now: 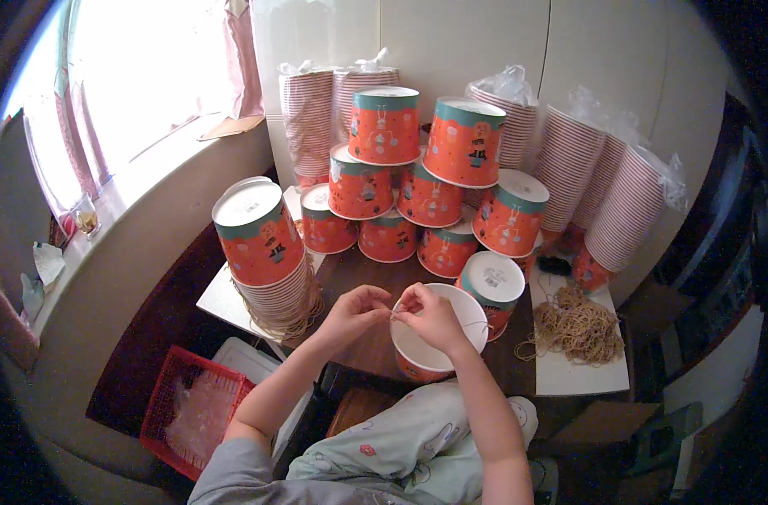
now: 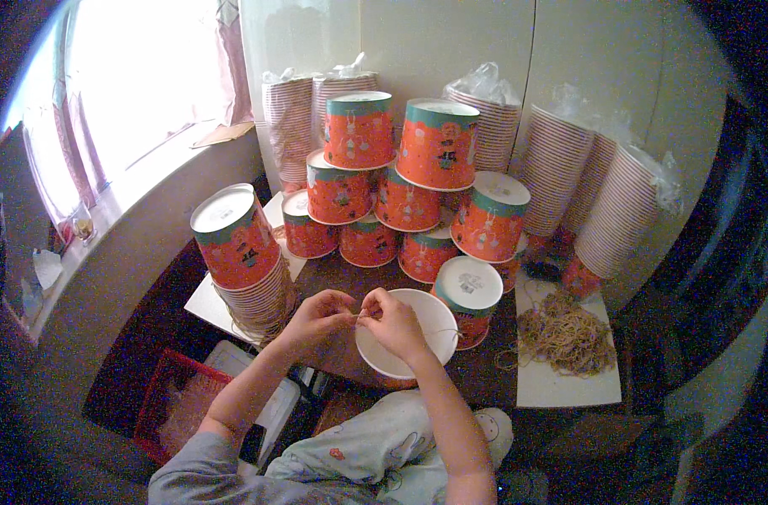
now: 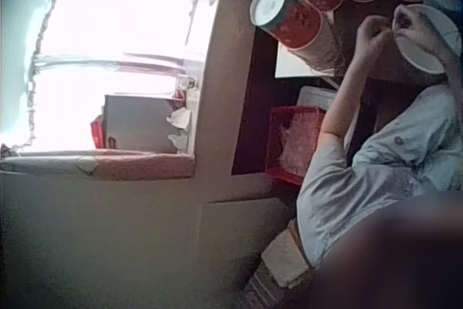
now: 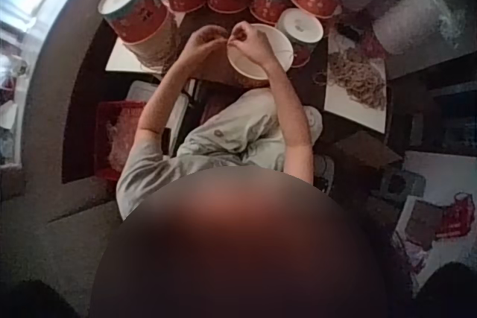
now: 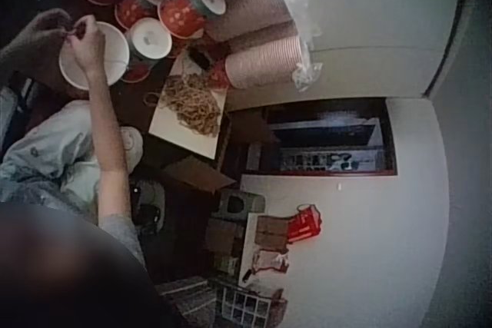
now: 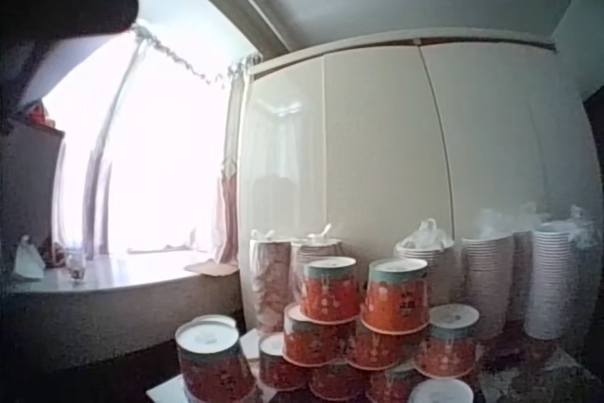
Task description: Attaching strings to paper buckets for packaging.
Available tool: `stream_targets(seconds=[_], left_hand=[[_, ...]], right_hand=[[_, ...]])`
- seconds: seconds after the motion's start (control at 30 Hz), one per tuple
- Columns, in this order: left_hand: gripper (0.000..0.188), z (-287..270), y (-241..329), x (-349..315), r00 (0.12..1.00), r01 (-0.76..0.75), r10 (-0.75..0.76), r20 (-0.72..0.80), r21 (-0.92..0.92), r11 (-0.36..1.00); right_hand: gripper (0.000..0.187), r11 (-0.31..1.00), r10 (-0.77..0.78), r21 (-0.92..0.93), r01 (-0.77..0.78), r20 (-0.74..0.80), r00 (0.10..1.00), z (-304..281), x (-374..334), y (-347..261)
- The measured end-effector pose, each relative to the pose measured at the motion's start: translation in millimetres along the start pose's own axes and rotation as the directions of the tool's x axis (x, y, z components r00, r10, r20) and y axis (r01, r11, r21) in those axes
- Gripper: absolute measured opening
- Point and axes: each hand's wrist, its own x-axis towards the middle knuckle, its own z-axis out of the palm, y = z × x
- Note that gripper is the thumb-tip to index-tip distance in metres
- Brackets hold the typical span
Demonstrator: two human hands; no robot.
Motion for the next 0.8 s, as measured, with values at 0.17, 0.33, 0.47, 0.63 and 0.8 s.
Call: stream_targets(seconds=[0.17,0.33,0.47,0.63,0.8], left_hand=[[0.022,-11,-23,-4,0.989,-0.036,0.071,-0.127,0.263,0.964],[0.02,-5,-30,-16,0.989,0.082,-0.031,-0.146,0.358,0.93],[0.021,3,-39,-17,0.988,0.101,-0.052,-0.146,0.348,0.932],[0.02,8,-33,-14,0.982,0.036,0.066,-0.174,0.524,0.851],[0.018,7,-15,-17,0.959,-0.014,0.196,-0.206,0.656,0.754]], right_hand=[[0.019,1.0,-0.005,0.016,0.006,-0.018,1.0,0,1,2],[0.021,0.998,-0.042,0.054,0.045,-0.062,0.997,3,1,9],[0.021,0.997,-0.036,0.068,0.04,-0.053,0.998,3,1,6],[0.022,0.997,-0.039,0.067,0.043,-0.052,0.998,4,1,7],[0.021,0.997,-0.026,0.065,0.029,-0.044,0.999,2,0,5]])
